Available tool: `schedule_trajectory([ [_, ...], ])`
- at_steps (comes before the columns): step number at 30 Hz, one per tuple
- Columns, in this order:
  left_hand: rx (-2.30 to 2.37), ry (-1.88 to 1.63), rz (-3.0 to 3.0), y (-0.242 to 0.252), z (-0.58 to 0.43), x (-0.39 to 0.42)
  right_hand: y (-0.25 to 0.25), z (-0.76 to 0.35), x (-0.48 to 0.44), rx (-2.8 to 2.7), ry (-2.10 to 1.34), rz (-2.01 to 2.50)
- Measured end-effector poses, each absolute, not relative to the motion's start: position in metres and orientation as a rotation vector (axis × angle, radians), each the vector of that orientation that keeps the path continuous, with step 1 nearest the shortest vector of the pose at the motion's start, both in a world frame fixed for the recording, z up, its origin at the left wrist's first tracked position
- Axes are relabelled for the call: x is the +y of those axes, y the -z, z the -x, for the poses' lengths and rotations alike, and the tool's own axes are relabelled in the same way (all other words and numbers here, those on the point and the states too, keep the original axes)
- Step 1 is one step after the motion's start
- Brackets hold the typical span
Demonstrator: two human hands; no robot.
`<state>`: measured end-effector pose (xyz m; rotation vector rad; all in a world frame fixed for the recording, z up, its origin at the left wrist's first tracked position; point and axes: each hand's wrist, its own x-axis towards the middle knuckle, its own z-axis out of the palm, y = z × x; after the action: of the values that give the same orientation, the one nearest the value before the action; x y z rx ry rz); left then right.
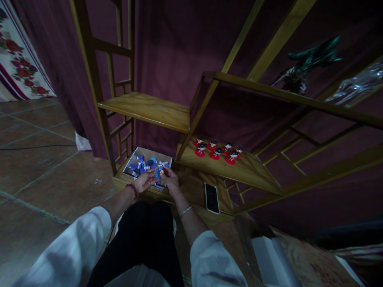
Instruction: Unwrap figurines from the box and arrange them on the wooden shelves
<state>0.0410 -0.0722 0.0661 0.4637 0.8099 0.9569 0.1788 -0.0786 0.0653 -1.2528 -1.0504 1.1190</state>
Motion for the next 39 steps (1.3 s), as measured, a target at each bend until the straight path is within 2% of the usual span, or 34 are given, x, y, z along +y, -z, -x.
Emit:
schedule_trajectory([
  [8,0.758,-0.982,-0.437,-0.068,-0.044,-0.075,-0.071,-0.184,-0.077,-1.268,-0.943,1.298],
  [23,0.713,-1.025,-0.462,-0.071,-0.041,-0.082,-0.085,-0.184,-0.076,-1.377,-0.913,1.344],
  [39,0.695,-1.033,-0.461,-0.079,-0.046,-0.089,-0.111,-0.187,-0.091,-1.716,-0.655,1.426],
])
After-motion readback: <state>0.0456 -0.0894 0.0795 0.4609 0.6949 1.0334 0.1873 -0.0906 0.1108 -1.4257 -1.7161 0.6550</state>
